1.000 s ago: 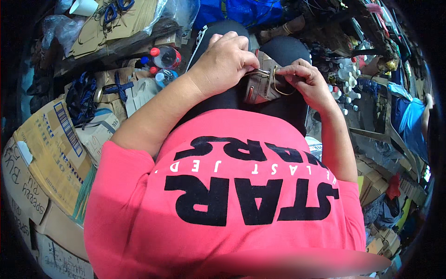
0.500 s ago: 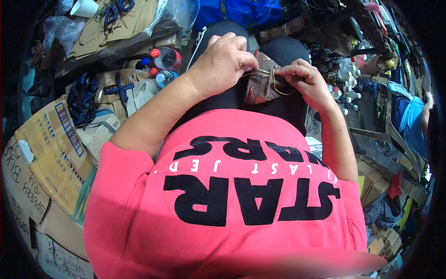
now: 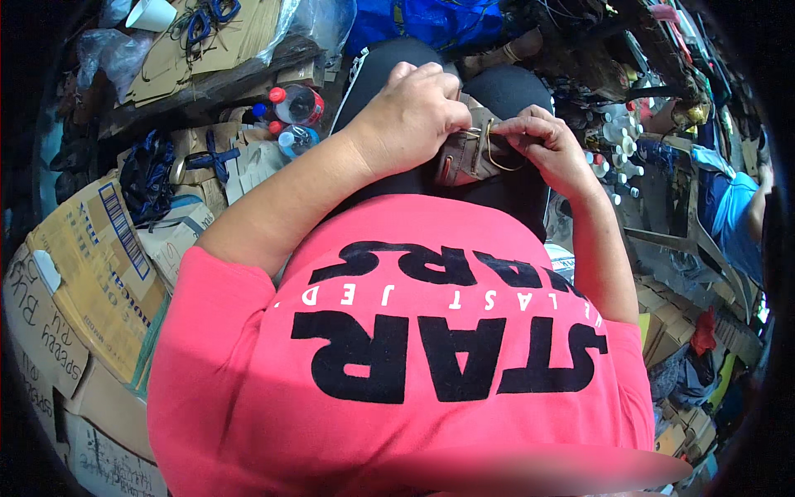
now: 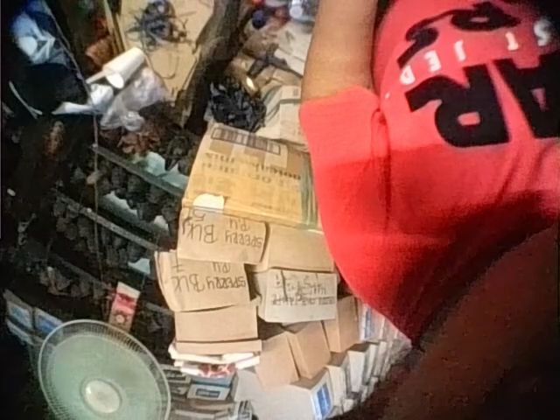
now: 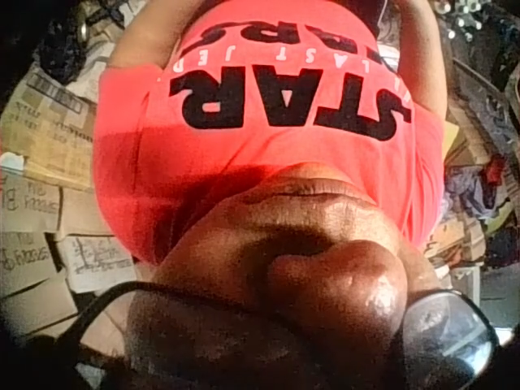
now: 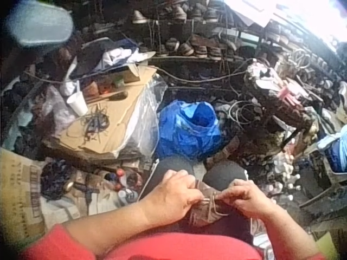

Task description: Manually stitching or threading a leather shoe component using a needle and thread.

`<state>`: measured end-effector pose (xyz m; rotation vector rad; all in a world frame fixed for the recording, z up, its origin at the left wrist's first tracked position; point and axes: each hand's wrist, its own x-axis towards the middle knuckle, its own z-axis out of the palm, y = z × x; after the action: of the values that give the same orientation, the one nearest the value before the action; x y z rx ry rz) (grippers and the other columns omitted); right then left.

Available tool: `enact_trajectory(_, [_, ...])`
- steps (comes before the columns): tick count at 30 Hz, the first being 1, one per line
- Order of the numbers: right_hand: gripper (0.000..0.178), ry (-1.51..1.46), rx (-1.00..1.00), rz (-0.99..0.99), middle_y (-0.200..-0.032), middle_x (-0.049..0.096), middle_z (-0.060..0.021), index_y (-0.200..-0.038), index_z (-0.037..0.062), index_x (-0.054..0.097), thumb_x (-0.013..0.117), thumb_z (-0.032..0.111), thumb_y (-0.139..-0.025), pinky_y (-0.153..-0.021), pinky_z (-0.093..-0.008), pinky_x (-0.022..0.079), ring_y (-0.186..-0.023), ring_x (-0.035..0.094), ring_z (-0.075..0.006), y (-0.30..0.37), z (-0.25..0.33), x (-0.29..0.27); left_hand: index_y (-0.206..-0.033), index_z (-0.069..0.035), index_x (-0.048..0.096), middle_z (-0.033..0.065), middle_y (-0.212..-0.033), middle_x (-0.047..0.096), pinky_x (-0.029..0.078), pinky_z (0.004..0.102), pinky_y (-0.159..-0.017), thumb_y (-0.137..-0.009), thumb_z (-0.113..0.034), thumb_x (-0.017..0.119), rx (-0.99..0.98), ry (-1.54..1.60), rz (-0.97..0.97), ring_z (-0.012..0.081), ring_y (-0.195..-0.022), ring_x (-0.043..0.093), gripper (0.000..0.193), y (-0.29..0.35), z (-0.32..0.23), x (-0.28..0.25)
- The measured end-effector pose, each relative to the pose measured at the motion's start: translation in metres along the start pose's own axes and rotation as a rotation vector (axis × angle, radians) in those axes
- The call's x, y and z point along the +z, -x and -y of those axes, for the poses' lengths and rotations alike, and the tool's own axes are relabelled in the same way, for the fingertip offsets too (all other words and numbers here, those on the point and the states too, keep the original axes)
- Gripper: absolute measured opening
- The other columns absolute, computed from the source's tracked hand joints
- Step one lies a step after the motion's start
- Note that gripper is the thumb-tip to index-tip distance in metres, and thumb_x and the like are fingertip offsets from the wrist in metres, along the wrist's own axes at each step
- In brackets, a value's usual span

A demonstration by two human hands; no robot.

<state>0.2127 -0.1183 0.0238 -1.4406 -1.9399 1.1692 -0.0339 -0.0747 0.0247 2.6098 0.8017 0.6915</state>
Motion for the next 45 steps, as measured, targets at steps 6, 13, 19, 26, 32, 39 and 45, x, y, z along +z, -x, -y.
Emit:
enact_trajectory(6, [0.037, -0.025, -0.018, -0.003, -0.079, 0.058, -0.0036, -0.102, 0.0130, 0.073, 0.061, -0.009, -0.074, -0.071, -0.0259, 0.047, -0.077, 0.057, -0.0150, 0.002, -0.007, 0.001, -0.087, -0.017, 0.074, 0.0007, -0.075, 0.053, 0.040, 0.0346, -0.075, -0.074, -0.008, 0.071, 0.023, 0.184, -0.017, 0.0213, -0.078, 0.052, 0.016, 0.008, 0.021, 0.006])
enact_trajectory(13, [0.030, 0.022, -0.055, -0.029, -0.077, 0.061, -0.0041, -0.099, 0.0125, 0.074, 0.066, -0.004, -0.075, -0.069, -0.0266, 0.047, -0.075, 0.058, -0.0151, -0.003, -0.009, 0.004, -0.088, -0.020, 0.075, -0.0011, -0.076, 0.056, 0.040, 0.0328, -0.075, -0.072, -0.008, 0.072, -0.012, 0.270, 0.043, 0.0191, -0.080, 0.054, 0.020, 0.000, 0.035, 0.018])
enact_trajectory(19, [0.024, 0.028, -0.068, -0.059, -0.077, 0.065, -0.0058, -0.098, 0.0112, 0.074, 0.070, 0.001, -0.077, -0.068, -0.0284, 0.048, -0.073, 0.061, -0.0172, 0.001, -0.005, 0.006, -0.086, -0.020, 0.075, -0.0011, -0.074, 0.056, 0.040, 0.0327, -0.078, -0.072, -0.008, 0.072, 0.026, 0.283, 0.023, 0.0182, -0.081, 0.055, 0.018, -0.001, 0.033, 0.016])
enact_trajectory(26, [0.019, 0.156, -0.088, -0.210, -0.076, 0.067, -0.0043, -0.092, 0.0106, 0.073, 0.074, 0.008, -0.074, -0.068, -0.0310, 0.045, -0.072, 0.061, -0.0194, 0.001, -0.001, 0.021, -0.086, -0.017, 0.072, 0.0005, -0.075, 0.063, 0.041, 0.0342, -0.080, -0.072, -0.013, 0.073, -0.074, 0.301, -0.003, 0.0204, -0.078, 0.059, 0.015, 0.003, 0.027, 0.020])
enact_trajectory(32, [0.013, 0.215, -0.027, -0.276, -0.075, 0.067, -0.0002, -0.087, 0.0151, 0.073, 0.076, 0.017, -0.074, -0.076, -0.0319, 0.036, -0.075, 0.060, -0.0166, -0.001, -0.001, 0.031, -0.082, -0.012, 0.066, 0.0007, -0.076, 0.063, 0.039, 0.0355, -0.082, -0.071, -0.018, 0.073, -0.165, 0.249, -0.025, 0.0192, -0.081, 0.059, 0.014, 0.002, 0.014, 0.025])
enact_trajectory(39, [0.010, 0.158, -0.011, -0.272, -0.076, 0.066, -0.0012, -0.078, 0.0123, 0.071, 0.077, 0.018, -0.072, -0.076, -0.0327, 0.037, -0.078, 0.059, -0.0184, -0.007, -0.003, 0.029, -0.077, -0.014, 0.066, -0.0003, -0.081, 0.061, 0.036, 0.0347, -0.082, -0.070, -0.014, 0.074, -0.071, 0.198, -0.156, 0.0193, -0.089, 0.057, 0.010, 0.002, 0.015, 0.028])
enact_trajectory(45, [0.010, 0.040, 0.018, -0.205, -0.075, 0.064, -0.0081, -0.077, 0.0055, 0.067, 0.074, 0.010, -0.073, -0.069, -0.0344, 0.044, -0.076, 0.058, -0.0233, 0.009, -0.004, 0.003, -0.075, -0.012, 0.064, 0.0006, -0.082, 0.058, 0.036, 0.0352, -0.080, -0.071, -0.015, 0.074, -0.153, 0.240, -0.046, 0.0209, -0.087, 0.055, 0.011, 0.013, 0.021, 0.012])
